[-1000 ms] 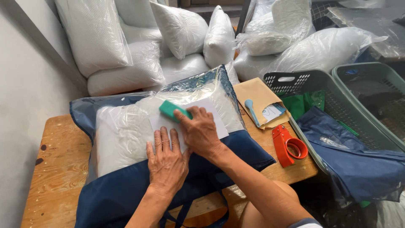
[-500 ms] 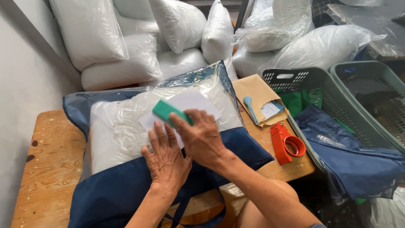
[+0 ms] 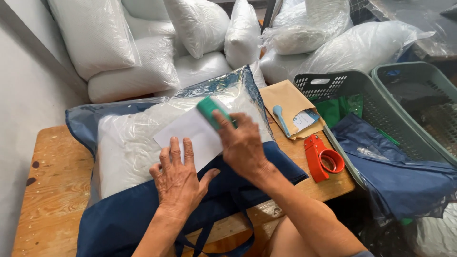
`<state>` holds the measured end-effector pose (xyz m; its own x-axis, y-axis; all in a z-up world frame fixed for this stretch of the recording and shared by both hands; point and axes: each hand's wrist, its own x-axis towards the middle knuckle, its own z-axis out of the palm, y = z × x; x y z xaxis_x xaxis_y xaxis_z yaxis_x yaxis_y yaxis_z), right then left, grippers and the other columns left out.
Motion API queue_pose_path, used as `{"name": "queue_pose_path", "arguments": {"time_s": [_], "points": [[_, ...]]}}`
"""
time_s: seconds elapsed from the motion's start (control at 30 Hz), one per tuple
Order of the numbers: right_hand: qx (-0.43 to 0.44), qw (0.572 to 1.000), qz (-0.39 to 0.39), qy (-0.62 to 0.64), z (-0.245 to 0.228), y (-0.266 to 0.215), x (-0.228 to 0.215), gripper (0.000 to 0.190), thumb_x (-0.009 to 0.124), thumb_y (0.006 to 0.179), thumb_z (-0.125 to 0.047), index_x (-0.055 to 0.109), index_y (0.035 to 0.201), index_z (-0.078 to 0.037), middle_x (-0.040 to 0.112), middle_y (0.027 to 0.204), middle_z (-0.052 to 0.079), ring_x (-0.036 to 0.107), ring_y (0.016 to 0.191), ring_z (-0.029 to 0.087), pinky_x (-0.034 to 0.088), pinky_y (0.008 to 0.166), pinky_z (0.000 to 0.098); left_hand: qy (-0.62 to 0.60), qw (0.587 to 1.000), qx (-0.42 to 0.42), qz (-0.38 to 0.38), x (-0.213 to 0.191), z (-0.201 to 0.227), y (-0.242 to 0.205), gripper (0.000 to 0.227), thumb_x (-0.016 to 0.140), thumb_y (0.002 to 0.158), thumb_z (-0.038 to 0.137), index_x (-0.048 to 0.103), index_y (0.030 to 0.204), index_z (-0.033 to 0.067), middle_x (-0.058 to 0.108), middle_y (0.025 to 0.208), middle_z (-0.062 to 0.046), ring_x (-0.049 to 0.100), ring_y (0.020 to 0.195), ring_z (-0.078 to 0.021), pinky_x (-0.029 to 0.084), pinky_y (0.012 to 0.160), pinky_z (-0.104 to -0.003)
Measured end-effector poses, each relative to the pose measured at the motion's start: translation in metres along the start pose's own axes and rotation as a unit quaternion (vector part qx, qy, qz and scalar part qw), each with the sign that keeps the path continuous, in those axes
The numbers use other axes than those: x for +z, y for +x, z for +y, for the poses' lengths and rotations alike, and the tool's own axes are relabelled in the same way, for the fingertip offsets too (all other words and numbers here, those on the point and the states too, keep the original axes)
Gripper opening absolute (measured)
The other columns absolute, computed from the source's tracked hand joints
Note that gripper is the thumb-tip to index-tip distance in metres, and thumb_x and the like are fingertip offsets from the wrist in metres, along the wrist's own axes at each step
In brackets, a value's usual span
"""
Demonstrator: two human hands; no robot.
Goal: The person is packing a large white pillow into a blue and clear plastic storage bag, inserting a label, and smoothing the bag's surface with a small tool.
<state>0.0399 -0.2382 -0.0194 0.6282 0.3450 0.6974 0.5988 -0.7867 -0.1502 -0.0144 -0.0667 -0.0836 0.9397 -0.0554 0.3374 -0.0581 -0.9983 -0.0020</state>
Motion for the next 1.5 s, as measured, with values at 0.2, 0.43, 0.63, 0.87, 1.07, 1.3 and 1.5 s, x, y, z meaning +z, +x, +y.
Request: {"name": "queue_pose_path", "arguments": {"time_s": [0.2, 0.43, 0.63, 0.87, 1.07, 1.3, 1.5], "points": [[-0.028, 0.998, -0.057, -0.028, -0.013, -0.024, 0.007, 0.05, 0.068, 0.094, -0.015, 0.058, 0.143, -0.016, 0.056, 0.106, 0.013, 0.052, 0.083, 0.021, 0.04, 0.071, 0.036, -0.025, 0.999, -0.002, -0.045, -0.008, -0.012, 0.0, 0.109, 0.062, 0.072, 0.083, 0.04, 0.153, 0.0135, 0.037, 0.156, -0.018, 0.04, 0.121, -0.0318, 0.032, 0.08, -0.049], [0.207, 0.973, -0.095, -0.027, 0.089, -0.025, 0.014, 0.05, 0.066, 0.09, -0.017, 0.064, 0.14, -0.012, 0.059, 0.099, 0.017, 0.061, 0.081, 0.029, 0.053, 0.077, 0.0417, -0.003, 0.997, 0.073, 0.03, -0.025, -0.012, 0.002, 0.086, 0.066, 0.08, 0.065, 0.051, 0.146, 0.0116, 0.047, 0.147, -0.025, 0.048, 0.112, -0.0335, 0.038, 0.082, -0.046], [0.345, 0.922, -0.041, 0.17, 0.094, -0.02, 0.001, 0.048, 0.058, 0.093, -0.013, 0.056, 0.141, -0.005, 0.062, 0.133, 0.021, 0.063, 0.119, 0.034, 0.048, 0.105, 0.0398, -0.074, 0.962, 0.12, 0.232, -0.081, -0.002, 0.011, 0.024, 0.07, 0.09, 0.005, 0.066, 0.113, 0.0072, 0.073, 0.094, -0.002, 0.068, 0.091, -0.0158, 0.041, 0.093, -0.034], [0.202, 0.927, 0.235, 0.213, 0.054, 0.005, -0.029, 0.04, 0.049, 0.112, -0.02, 0.047, 0.149, -0.006, 0.051, 0.118, 0.022, 0.056, 0.109, 0.036, 0.047, 0.088, 0.0472, -0.497, 0.842, -0.179, 0.111, -0.08, -0.01, 0.02, 0.026, 0.06, 0.105, 0.019, 0.065, 0.084, 0.0061, 0.062, 0.047, -0.008, 0.063, 0.045, -0.0169, 0.049, 0.048, -0.027], [0.006, 0.977, 0.15, 0.154, -0.005, 0.009, -0.007, 0.045, 0.062, 0.101, -0.009, 0.056, 0.146, -0.012, 0.055, 0.125, 0.013, 0.057, 0.118, 0.034, 0.042, 0.101, 0.0407, -0.54, 0.794, -0.277, -0.023, -0.036, -0.018, 0.028, 0.023, 0.061, 0.101, 0.023, 0.069, 0.103, 0.0016, 0.068, 0.055, -0.01, 0.073, 0.057, -0.0212, 0.057, 0.053, -0.034], [-0.021, 0.998, -0.06, 0.02, 0.0, 0.004, 0.066, 0.046, 0.055, 0.099, -0.03, 0.057, 0.144, -0.035, 0.06, 0.111, 0.004, 0.061, 0.099, 0.022, 0.037, 0.084, 0.0386, -0.672, 0.679, -0.291, -0.047, -0.007, -0.034, 0.025, 0.026, 0.058, 0.102, 0.01, 0.061, 0.111, -0.0147, 0.069, 0.073, -0.024, 0.074, 0.073, -0.0368, 0.062, 0.063, -0.051], [0.219, 0.97, -0.106, -0.025, 0.078, 0.028, 0.059, 0.03, 0.066, 0.096, -0.031, 0.073, 0.126, -0.032, 0.063, 0.1, 0.007, 0.062, 0.092, 0.022, 0.04, 0.079, 0.042, -0.685, 0.635, -0.352, -0.058, -0.034, -0.021, 0.028, 0.033, 0.06, 0.1, 0.011, 0.057, 0.115, -0.0192, 0.07, 0.082, -0.028, 0.073, 0.079, -0.0426, 0.063, 0.069, -0.05]]}}
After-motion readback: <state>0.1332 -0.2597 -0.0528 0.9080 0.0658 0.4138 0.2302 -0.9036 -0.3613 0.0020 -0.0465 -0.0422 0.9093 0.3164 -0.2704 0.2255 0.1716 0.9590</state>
